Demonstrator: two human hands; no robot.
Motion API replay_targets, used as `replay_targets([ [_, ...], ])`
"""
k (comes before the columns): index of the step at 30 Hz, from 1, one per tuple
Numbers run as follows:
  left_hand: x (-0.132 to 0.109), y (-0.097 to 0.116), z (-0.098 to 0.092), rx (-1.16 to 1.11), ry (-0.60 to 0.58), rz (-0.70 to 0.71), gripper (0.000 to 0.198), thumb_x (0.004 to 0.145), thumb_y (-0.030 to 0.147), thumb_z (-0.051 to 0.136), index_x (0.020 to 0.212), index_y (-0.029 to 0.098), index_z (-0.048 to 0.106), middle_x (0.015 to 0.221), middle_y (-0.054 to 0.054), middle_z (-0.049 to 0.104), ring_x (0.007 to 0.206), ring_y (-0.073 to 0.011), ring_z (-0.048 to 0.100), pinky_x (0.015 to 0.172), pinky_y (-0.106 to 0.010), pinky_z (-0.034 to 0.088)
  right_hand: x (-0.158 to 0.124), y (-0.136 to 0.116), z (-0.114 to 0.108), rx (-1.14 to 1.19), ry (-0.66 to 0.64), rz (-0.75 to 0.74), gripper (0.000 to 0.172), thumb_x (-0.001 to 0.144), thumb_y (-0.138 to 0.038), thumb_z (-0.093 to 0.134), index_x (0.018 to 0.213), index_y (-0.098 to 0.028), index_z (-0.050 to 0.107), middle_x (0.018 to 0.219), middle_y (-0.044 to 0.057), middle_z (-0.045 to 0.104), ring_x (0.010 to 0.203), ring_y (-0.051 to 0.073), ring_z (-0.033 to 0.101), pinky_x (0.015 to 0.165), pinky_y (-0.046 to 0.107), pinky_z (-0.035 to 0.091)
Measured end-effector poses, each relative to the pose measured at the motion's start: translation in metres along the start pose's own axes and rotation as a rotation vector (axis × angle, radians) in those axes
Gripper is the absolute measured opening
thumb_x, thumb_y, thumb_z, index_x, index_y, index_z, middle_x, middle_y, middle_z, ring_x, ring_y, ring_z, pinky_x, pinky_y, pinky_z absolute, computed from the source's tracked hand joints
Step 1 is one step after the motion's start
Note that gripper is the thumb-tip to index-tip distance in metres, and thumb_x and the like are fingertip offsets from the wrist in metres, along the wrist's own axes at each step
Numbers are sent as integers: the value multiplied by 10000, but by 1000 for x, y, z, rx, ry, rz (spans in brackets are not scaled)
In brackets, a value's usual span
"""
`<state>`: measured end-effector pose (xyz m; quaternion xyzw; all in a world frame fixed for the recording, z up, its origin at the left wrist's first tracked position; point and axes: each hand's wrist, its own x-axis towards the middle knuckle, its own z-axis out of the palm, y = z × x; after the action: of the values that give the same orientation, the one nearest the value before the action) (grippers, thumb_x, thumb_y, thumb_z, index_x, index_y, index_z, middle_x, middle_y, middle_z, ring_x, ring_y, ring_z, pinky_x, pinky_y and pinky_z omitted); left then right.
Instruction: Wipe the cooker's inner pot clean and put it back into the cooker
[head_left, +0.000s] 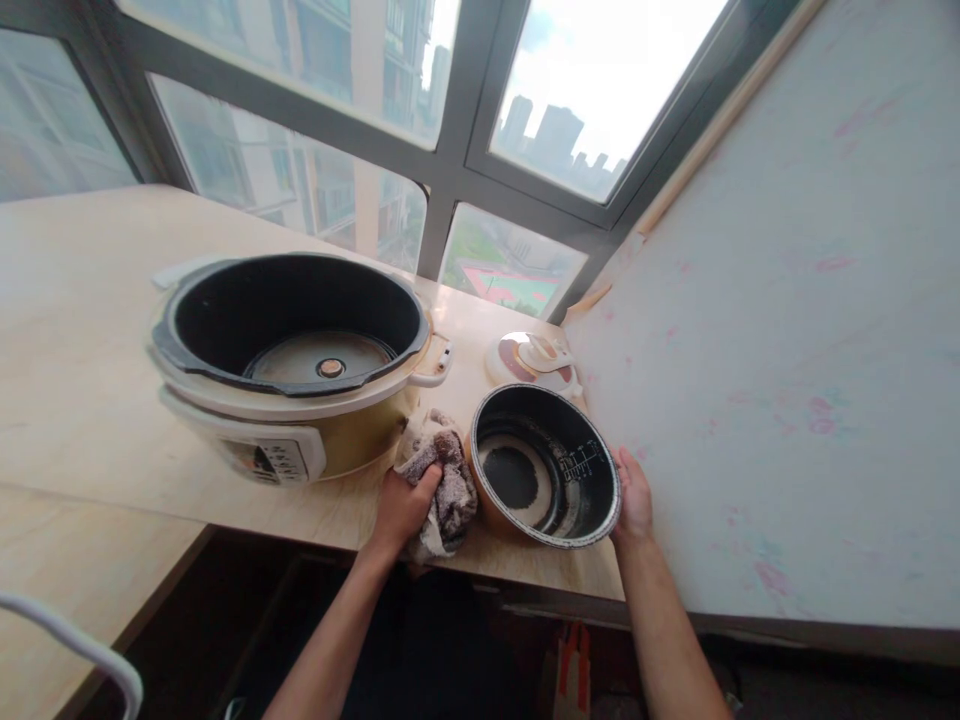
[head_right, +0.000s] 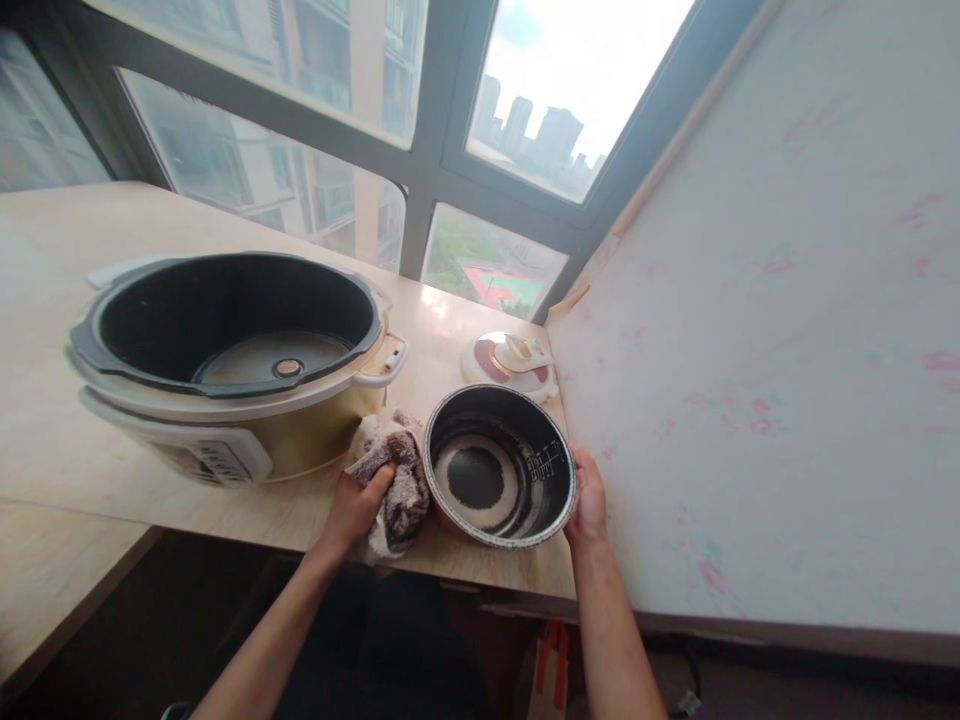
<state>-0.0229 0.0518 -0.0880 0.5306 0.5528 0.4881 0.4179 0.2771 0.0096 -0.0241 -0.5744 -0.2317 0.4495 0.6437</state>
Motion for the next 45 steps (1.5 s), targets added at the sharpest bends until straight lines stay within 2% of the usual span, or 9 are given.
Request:
replay_targets([
  [3, 0, -2, 1, -9, 5, -2, 400, 785, 474, 587, 985, 179, 770, 1056, -104, 791, 1147, -334, 697, 1038, -450, 534, -24, 3, -7, 43, 77, -67, 427, 741, -547, 736, 1051, -254, 741, 1120, 25, 769, 1174, 289, 663, 1038, 458, 519],
  [6, 1, -3, 1, -2, 10, -10, 355, 781, 468, 583, 920, 201, 770, 993, -90, 798, 1118, -333, 709, 1026, -449, 542, -49, 3, -6, 0, 60, -86, 502, 779, -512, 742, 1212, -264, 703, 1266, 37, 722, 1232, 288, 631, 1071, 451, 495],
  [12, -2, -2, 1, 10, 43, -24, 372, 769, 467, 575, 937, 200, 772, 1002, -94, 797, 1118, -340, 712, 1023, -452, 545, -72, 6, 12, -123, -17, -147, 640, 747, -427, 816, 1335, -258, 631, 1318, 68, 690, 1281, 297, 593, 1114, 446, 453],
  [21, -7, -1, 2, -15, 56, -56, 409, 769, 477, 592, 976, 172, 769, 1036, -122, 792, 1144, -356, 701, 1035, -469, 537, -66, 18, 8, -144, 71, -130, 669, 619, -322, 847, 1255, -242, 654, 1042, 25, 737, 1108, 282, 631, 1062, 418, 464],
  [27, -10, 3, 1, -36, 54, -44, 375, 762, 467, 588, 928, 180, 765, 1003, -115, 793, 1115, -345, 712, 1008, -446, 556, -67, 19, 8, -162, 100, -101, 664, 595, -300, 798, 1239, -244, 646, 1070, 14, 729, 1011, 252, 623, 961, 362, 489],
  [34, -12, -2, 0, -67, 39, -58, 418, 771, 498, 609, 987, 173, 758, 1062, -135, 777, 1174, -366, 681, 1059, -486, 516, -60, 19, 9, -188, 144, -104, 535, 582, -277, 752, 1108, -208, 681, 983, 18, 737, 861, 216, 614, 812, 321, 513],
  [38, -14, -14, 1, -84, 114, -123, 496, 748, 541, 634, 1044, 162, 760, 1127, -134, 769, 1218, -359, 659, 1091, -478, 493, -51, 20, 10, -151, 136, -69, 649, 605, -311, 772, 1234, -195, 658, 932, 15, 738, 779, 210, 626, 746, 327, 532],
  [42, -20, -30, 1, -64, 173, -193, 504, 740, 574, 650, 1044, 192, 775, 1113, -110, 775, 1207, -349, 667, 1065, -450, 523, -36, 26, 16, -12, 143, -36, 710, 655, -406, 806, 1321, -214, 650, 1003, 46, 769, 894, 271, 700, 840, 395, 566],
  [45, -28, -34, 0, -23, 202, -223, 475, 756, 594, 636, 995, 212, 788, 1020, -92, 786, 1161, -343, 689, 1036, -437, 546, -21, 29, 21, 89, 139, -15, 541, 711, -464, 791, 1190, -217, 740, 942, 58, 787, 986, 308, 717, 944, 454, 553],
])
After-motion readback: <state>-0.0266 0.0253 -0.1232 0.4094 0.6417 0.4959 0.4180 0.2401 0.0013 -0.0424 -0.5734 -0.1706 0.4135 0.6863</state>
